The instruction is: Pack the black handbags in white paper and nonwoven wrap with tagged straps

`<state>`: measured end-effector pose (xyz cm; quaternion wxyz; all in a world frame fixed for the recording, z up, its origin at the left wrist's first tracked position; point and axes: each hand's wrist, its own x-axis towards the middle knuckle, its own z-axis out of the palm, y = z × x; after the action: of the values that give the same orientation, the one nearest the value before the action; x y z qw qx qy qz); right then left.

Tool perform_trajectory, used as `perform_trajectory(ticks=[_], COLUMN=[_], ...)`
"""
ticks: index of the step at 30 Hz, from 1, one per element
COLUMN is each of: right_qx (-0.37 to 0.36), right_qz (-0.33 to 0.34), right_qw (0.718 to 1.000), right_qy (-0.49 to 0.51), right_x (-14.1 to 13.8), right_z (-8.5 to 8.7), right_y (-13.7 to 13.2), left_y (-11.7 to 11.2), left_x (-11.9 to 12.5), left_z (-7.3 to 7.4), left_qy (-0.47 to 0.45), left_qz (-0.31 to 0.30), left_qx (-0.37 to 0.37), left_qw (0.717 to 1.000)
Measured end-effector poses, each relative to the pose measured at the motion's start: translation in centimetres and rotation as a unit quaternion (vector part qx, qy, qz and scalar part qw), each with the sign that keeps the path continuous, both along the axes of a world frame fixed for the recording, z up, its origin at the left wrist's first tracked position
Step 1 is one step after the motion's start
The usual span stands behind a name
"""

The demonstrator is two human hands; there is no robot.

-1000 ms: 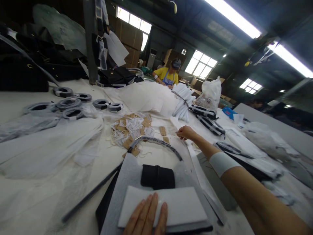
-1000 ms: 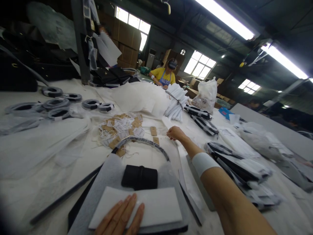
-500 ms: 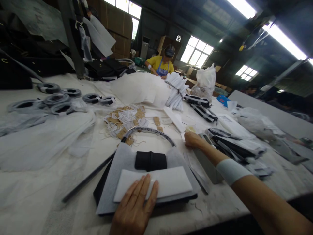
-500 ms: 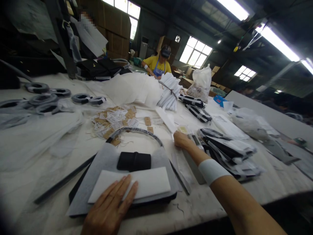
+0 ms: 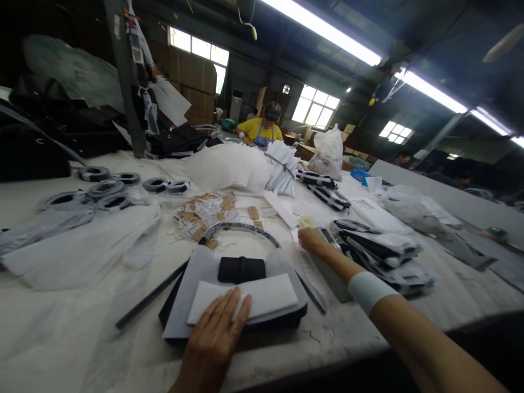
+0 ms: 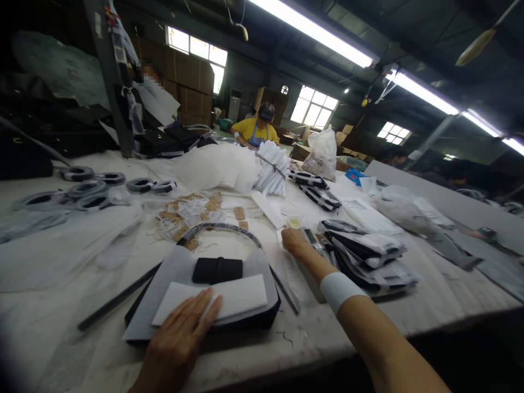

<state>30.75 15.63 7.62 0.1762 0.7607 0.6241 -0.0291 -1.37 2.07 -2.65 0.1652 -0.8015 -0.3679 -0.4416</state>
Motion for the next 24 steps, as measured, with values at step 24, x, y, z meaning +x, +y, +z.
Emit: perform_trajectory(ticks=[24], right_qx=[0.086], right_qz=[0.071], right_qw=[0.986], right_qy=[0.123], right_x=[0.5], right_z=[0.9], right_y=[-11.0], left_y=[1.1], left_x=[-1.5], left_z=[0.1], left_qy=[0.077], left_qz=[-0.025], left_qx=[0.032], left_qw=[0.996])
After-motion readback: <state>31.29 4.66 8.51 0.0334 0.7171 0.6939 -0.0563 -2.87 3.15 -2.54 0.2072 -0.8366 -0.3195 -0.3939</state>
